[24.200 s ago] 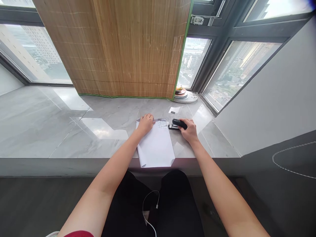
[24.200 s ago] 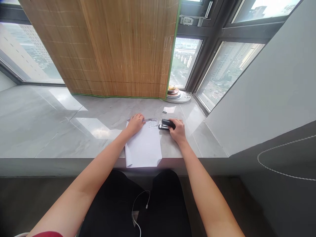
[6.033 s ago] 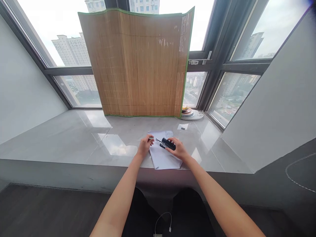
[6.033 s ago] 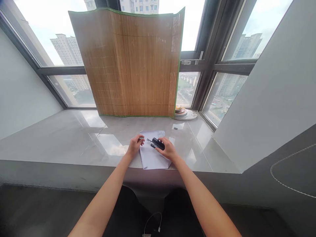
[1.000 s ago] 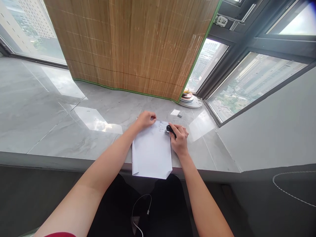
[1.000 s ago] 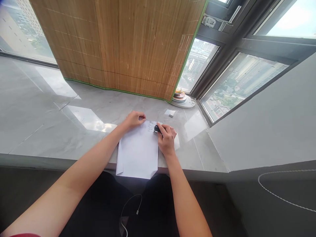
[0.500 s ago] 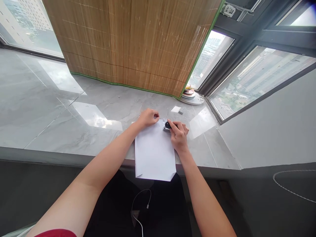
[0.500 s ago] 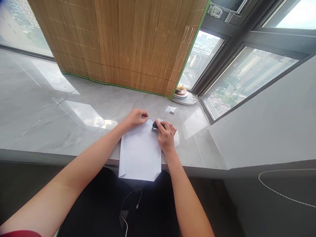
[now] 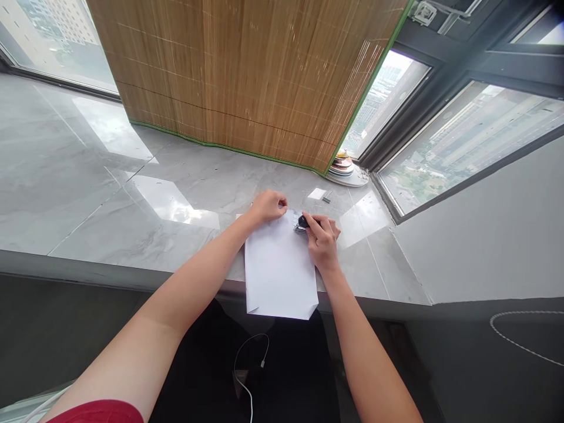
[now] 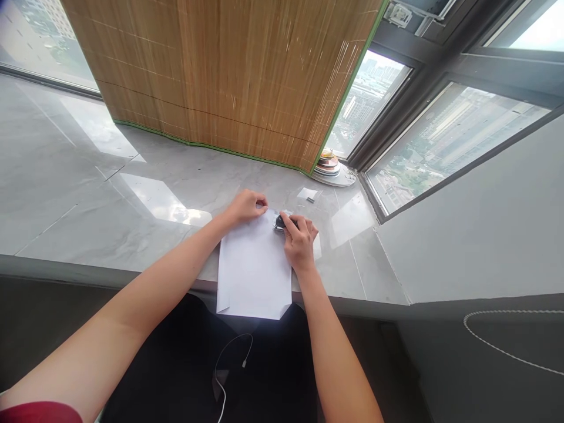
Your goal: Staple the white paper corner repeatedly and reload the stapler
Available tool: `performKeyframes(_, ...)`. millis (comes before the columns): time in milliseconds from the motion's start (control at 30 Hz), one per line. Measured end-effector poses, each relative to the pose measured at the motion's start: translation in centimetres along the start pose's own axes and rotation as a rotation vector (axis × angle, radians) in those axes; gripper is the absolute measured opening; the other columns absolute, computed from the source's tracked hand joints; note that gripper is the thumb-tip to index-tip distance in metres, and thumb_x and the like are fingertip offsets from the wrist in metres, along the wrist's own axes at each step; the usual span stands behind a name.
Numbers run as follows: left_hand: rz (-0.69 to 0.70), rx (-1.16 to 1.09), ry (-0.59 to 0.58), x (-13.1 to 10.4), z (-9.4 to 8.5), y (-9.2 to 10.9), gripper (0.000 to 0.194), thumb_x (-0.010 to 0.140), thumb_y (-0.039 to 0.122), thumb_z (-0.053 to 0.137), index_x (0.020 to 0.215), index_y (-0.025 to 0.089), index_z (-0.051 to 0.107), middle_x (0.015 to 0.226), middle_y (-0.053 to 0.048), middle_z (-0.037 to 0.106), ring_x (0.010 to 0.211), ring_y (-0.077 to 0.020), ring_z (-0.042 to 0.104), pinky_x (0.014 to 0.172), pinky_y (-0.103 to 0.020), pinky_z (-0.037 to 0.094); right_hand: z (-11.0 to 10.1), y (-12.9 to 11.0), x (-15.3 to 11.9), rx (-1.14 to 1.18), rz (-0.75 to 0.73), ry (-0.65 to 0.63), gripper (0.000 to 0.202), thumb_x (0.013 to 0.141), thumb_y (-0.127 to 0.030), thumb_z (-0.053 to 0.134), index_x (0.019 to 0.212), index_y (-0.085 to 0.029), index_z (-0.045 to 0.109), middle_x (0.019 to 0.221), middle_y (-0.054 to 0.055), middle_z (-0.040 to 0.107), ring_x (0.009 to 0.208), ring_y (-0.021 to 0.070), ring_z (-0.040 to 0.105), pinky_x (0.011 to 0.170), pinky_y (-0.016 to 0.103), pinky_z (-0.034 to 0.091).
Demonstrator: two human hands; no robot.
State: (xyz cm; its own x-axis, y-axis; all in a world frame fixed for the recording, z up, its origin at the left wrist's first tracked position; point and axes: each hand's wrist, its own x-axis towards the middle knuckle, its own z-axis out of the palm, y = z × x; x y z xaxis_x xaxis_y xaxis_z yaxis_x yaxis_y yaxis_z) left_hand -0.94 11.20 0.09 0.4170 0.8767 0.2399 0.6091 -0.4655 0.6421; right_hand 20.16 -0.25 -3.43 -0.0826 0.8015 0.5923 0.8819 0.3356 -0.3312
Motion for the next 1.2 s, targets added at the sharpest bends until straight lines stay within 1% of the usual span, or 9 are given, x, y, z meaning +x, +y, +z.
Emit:
performKeyframes(167, 0.005, -0.005, -0.003, -0.1, 0.0, 0.1, 0.017, 0.088, 0.017, 0.067, 0.09, 0.019, 0.084, 0.099, -0.008, 0.085, 0.099, -0.0261, 0.078, 0.089, -0.034, 0.059, 0.0, -0.1, 0.0, -0.043, -0.005, -0.026, 0.053, 0.107, -0.017, 0.05, 0.151, -0.04, 0.066, 0.123, 0.008, 0.069, 0.119, 0.0283, 0.058, 0.107, 0.049, 0.039)
performKeyframes(400, -0.002, -0.009, -0.011, -0.1, 0.0, 0.2, 0.02, 0.088, 0.018, 0.066, 0.092, 0.018, 0.085, 0.099, -0.009, 0.084, 0.099, -0.0262, 0.077, 0.09, -0.034, 0.06, 0.0, -0.6, 0.1, -0.098, -0.038, -0.052, 0.046, 0.111, -0.02, 0.047, 0.148, -0.037, 0.068, 0.124, 0.008, 0.069, 0.12, 0.0284, 0.058, 0.105, 0.048, 0.036)
performKeyframes(667, -0.013, -0.011, -0.023, -0.1, 0.1, 0.0, 0.017, 0.089, 0.017, 0.067, 0.091, 0.018, 0.084, 0.1, -0.009, 0.084, 0.1, -0.0267, 0.077, 0.086, -0.034, 0.058, 0.0, -0.9, 0.1, -0.129, -0.053, -0.086, 0.045, 0.112, -0.023, 0.046, 0.151, -0.035, 0.066, 0.124, 0.009, 0.071, 0.119, 0.029, 0.057, 0.102, 0.048, 0.032)
performKeyframes(833, -0.011, 0.0, -0.047, -0.1, 0.1, -0.3, 0.017, 0.091, 0.017, 0.065, 0.093, 0.018, 0.082, 0.102, -0.009, 0.083, 0.102, -0.0265, 0.075, 0.089, -0.035, 0.056, 0.0, -1.0, 0.2, -0.147, -0.065, -0.102, 0.047, 0.111, -0.022, 0.046, 0.152, -0.036, 0.064, 0.125, 0.009, 0.071, 0.119, 0.0291, 0.057, 0.102, 0.048, 0.032)
performKeyframes(933, 0.112, 0.041, -0.069, -0.3, -0.5, -0.6, 0.02, 0.091, 0.019, 0.067, 0.104, 0.021, 0.082, 0.116, -0.009, 0.079, 0.117, -0.0284, 0.07, 0.103, -0.039, 0.051, 0.0, -0.9, 0.2, -0.139, -0.061, -0.103, 0.047, 0.111, -0.022, 0.047, 0.152, -0.036, 0.064, 0.125, 0.009, 0.071, 0.118, 0.0291, 0.057, 0.101, 0.048, 0.032)
performKeyframes(1000, 0.248, 0.046, -0.147, -0.5, -1.0, -0.8, 0.018, 0.092, 0.025, 0.069, 0.105, 0.023, 0.082, 0.121, -0.009, 0.076, 0.122, -0.0281, 0.067, 0.109, -0.04, 0.047, 0.0, -0.9, 0.2, -0.137, -0.058, -0.105, 0.046, 0.111, -0.023, 0.048, 0.152, -0.035, 0.064, 0.125, 0.009, 0.071, 0.119, 0.0294, 0.056, 0.102, 0.049, 0.032)
performKeyframes(1067, 0.34, 0.017, -0.261, -0.7, -1.3, -0.9, 0.017, 0.093, 0.034, 0.073, 0.103, 0.025, 0.082, 0.121, -0.008, 0.075, 0.12, -0.0271, 0.066, 0.109, -0.038, 0.045, 0.0, -0.9, 0.2, -0.138, -0.056, -0.107, 0.045, 0.111, -0.023, 0.048, 0.152, -0.034, 0.065, 0.125, 0.009, 0.071, 0.119, 0.0294, 0.057, 0.102, 0.049, 0.032)
performKeyframes(1133, 0.378, -0.005, -0.323, -1.0, -1.3, -0.9, 0.025, 0.088, 0.044, 0.08, 0.106, 0.026, 0.082, 0.122, -0.007, 0.075, 0.121, -0.0279, 0.065, 0.111, -0.038, 0.042, 0.0, -0.9, 0.2, -0.142, -0.052, -0.106, 0.045, 0.112, -0.024, 0.048, 0.151, -0.033, 0.065, 0.125, 0.009, 0.071, 0.119, 0.0292, 0.057, 0.102, 0.048, 0.033)
performKeyframes(1200, 0.391, 0.011, -0.321, -1.2, -0.9, -0.6, 0.039, 0.082, 0.048, 0.087, 0.114, 0.026, 0.082, 0.127, -0.008, 0.074, 0.125, -0.0301, 0.064, 0.114, -0.04, 0.038, 0.0, -0.9, 0.2, -0.147, -0.049, -0.104, 0.044, 0.112, -0.025, 0.048, 0.152, -0.034, 0.065, 0.126, 0.009, 0.071, 0.119, 0.029, 0.057, 0.102, 0.048, 0.033)
